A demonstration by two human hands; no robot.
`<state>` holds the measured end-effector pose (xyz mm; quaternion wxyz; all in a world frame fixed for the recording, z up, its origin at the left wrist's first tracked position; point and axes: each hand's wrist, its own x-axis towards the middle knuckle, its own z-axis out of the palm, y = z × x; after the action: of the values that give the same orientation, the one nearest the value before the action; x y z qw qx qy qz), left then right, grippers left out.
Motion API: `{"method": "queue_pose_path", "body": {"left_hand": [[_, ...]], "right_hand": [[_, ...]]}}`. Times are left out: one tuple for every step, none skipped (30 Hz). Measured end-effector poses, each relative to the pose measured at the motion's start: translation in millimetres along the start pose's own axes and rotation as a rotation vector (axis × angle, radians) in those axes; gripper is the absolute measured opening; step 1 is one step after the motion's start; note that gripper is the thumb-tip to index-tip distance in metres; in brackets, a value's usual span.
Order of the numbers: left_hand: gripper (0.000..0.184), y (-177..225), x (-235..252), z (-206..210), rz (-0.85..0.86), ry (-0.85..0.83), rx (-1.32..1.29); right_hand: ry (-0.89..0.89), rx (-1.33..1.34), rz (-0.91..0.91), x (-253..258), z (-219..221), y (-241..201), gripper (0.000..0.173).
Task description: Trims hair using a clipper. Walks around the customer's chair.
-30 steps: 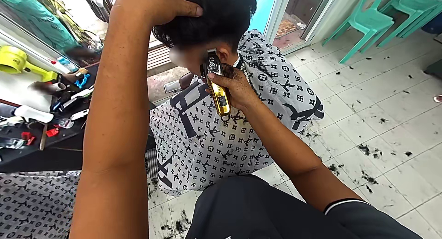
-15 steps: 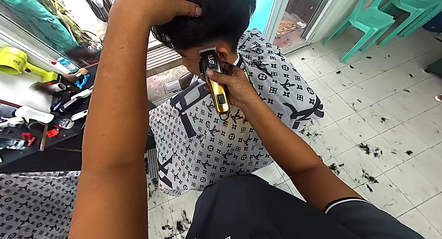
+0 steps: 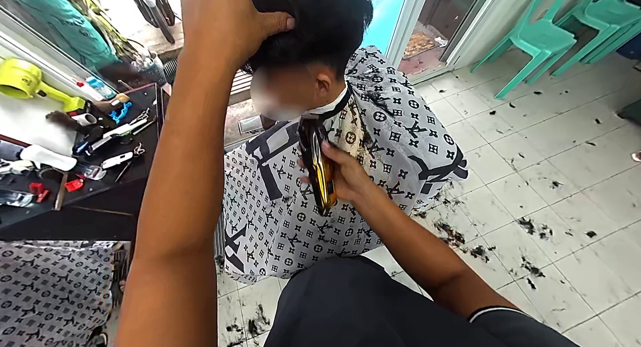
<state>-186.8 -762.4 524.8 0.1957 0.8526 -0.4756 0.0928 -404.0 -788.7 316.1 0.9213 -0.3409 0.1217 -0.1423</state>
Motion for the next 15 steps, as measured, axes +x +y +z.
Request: {"method": "queue_pose_path", "body": {"left_hand": [[0.07, 3, -6, 3, -0.004, 0.043, 0.007], [0.069, 5, -12, 7, -0.002, 0.091, 0.017], [0.066, 7, -18, 12, 0.01, 0.151, 0.027], [0.061, 9, -24, 18, 0.031, 0.219, 0.034], [0.056, 10, -30, 26, 0.058, 0.295, 0.03], [0.051, 10, -37, 34, 0.091, 0.382, 0.009], [0.048, 11, -44, 44, 0.117, 0.469, -0.024], [0.044, 13, -53, 53, 0.141, 0.543, -0.084], [0.038, 16, -64, 63, 0.171, 0.599, -0.174], [0.034, 20, -73, 74, 0.197, 0.627, -0.277], [0.03, 24, -81, 88, 0.206, 0.621, -0.371], [0.027, 29, -88, 104, 0.195, 0.599, -0.452], [0.026, 34, -91, 120, 0.175, 0.565, -0.518], [0.026, 39, -92, 135, 0.149, 0.535, -0.561], [0.026, 43, -92, 147, 0.122, 0.518, -0.58]], "right_hand": [[0.017, 0.019, 0.068, -7, -4, 5, 0.048], [0.029, 0.007, 0.12, -12, -7, 7, 0.045], [0.04, -0.025, 0.15, -16, -10, 8, 0.04], [0.039, -0.052, 0.162, -20, -12, 7, 0.036], [0.027, -0.067, 0.158, -22, -15, 6, 0.036], [0.011, -0.084, 0.143, -25, -19, 2, 0.036], [0.002, -0.101, 0.122, -26, -22, -2, 0.037], [-0.001, -0.118, 0.096, -28, -25, -7, 0.037], [-0.002, -0.126, 0.068, -29, -28, -13, 0.038], [0.001, -0.129, 0.037, -29, -30, -20, 0.038], [-0.001, -0.114, -0.001, -29, -33, -25, 0.039], [-0.011, -0.101, -0.046, -29, -36, -31, 0.039], [-0.014, -0.089, -0.095, -27, -37, -36, 0.041], [-0.024, -0.082, -0.139, -25, -38, -43, 0.044], [-0.025, -0.08, -0.177, -23, -38, -49, 0.047]]}}
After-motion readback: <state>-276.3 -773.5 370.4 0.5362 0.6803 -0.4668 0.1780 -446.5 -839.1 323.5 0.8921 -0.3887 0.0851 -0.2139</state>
